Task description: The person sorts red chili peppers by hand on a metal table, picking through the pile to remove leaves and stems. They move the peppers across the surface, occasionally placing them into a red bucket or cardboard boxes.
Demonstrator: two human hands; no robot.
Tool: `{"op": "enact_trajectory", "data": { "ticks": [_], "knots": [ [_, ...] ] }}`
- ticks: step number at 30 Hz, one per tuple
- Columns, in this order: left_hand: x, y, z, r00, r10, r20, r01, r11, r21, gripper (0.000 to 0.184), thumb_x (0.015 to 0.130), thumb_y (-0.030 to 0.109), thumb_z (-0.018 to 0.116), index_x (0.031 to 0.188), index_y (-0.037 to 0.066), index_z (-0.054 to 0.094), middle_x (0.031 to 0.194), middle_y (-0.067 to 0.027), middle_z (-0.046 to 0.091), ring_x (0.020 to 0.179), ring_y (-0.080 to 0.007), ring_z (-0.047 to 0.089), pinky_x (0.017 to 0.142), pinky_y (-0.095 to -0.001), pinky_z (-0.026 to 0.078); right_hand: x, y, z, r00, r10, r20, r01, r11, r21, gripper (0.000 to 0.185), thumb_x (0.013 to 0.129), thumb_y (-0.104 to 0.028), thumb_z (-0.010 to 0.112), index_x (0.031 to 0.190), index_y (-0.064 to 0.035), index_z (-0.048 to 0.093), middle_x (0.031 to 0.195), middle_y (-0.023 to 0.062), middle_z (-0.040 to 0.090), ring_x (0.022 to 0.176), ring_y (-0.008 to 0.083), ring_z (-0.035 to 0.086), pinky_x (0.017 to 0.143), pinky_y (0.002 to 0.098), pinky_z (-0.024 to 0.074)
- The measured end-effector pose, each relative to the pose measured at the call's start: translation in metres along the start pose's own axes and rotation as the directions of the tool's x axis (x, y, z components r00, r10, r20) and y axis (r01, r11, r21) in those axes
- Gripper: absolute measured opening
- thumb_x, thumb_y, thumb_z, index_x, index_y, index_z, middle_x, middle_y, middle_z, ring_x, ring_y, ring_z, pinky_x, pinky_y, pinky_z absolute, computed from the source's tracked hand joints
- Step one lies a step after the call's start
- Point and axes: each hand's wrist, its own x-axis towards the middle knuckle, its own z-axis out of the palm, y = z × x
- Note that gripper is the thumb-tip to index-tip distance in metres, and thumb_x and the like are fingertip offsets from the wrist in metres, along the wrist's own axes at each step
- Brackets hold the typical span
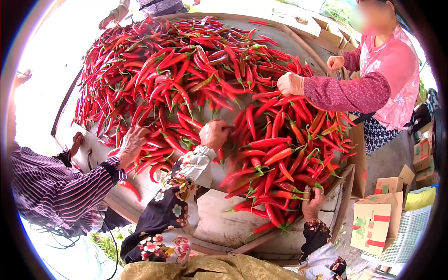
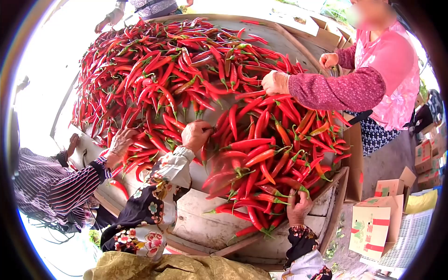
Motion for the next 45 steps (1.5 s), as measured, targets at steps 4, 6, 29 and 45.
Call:
{"op": "enact_trajectory", "data": {
  "ticks": [4, 6, 29, 45],
  "knots": [
    [-0.003, -0.006, -0.012, 0.987, -0.094, -0.128, 0.007, 0.830, -0.558, 0.013, 0.078, 0.010, 0.072, 0.089, 0.003, 0.071, 0.072, -0.0061, 0.064, 0.064, -0.0150, 0.062, 0.060, -0.0277, 0.049, -0.001, 0.004, 0.000, 1.000, -0.006, 0.012, 0.006, 1.000, -0.010, 0.023, 0.084, -0.018, 0.068, 0.083, 0.0007, 0.054, 0.074, 0.0195, 0.058, 0.067, 0.0396, 0.056, 0.060, 0.0421, 0.0448],
    [-0.010, 0.020, -0.056, 0.968, -0.239, 0.069, 0.208, 0.626, -0.752, 0.012, 0.085, 0.010, 0.070, 0.093, 0.001, 0.070, 0.072, 0.0012, 0.063, 0.065, -0.0055, 0.056, 0.060, -0.0218, 0.046, -0.002, 0.004, -0.001, 1.000, -0.016, 0.016, 0.016, 1.000, -0.019, 0.023, 0.084, -0.018, 0.068, 0.083, 0.0005, 0.053, 0.075, 0.0195, 0.058, 0.067, 0.0399, 0.056, 0.059, 0.0422, 0.0447],
    [-0.341, 0.033, -0.236, 0.846, -0.533, 0.017, 0.470, 0.729, -0.498, 0.014, 0.086, -0.002, 0.061, 0.098, -0.001, 0.068, 0.076, -0.0043, 0.065, 0.064, -0.0074, 0.059, 0.059, -0.0222, 0.049, -0.001, 0.019, 0.005, 0.999, -0.037, 0.033, 0.037, 0.999, 0.003, 0.024, 0.089, -0.027, 0.063, 0.083, -0.0044, 0.059, 0.069, 0.0180, 0.058, 0.064, 0.0386, 0.056, 0.057, 0.0445, 0.0425],
    [-0.802, -0.106, -0.258, -0.011, -0.978, 0.207, 0.508, 0.173, 0.844, 0.033, 0.075, 0.038, 0.062, 0.066, 0.008, 0.069, 0.063, -0.0149, 0.063, 0.061, -0.0326, 0.063, 0.055, -0.0453, 0.049, 0.000, 0.019, 0.005, 0.998, -0.011, 0.063, 0.009, 1.000, 0.029, 0.024, 0.090, -0.027, 0.062, 0.086, -0.0027, 0.059, 0.072, 0.0202, 0.060, 0.067, 0.0415, 0.057, 0.058, 0.0451, 0.0431]
  ]
}}
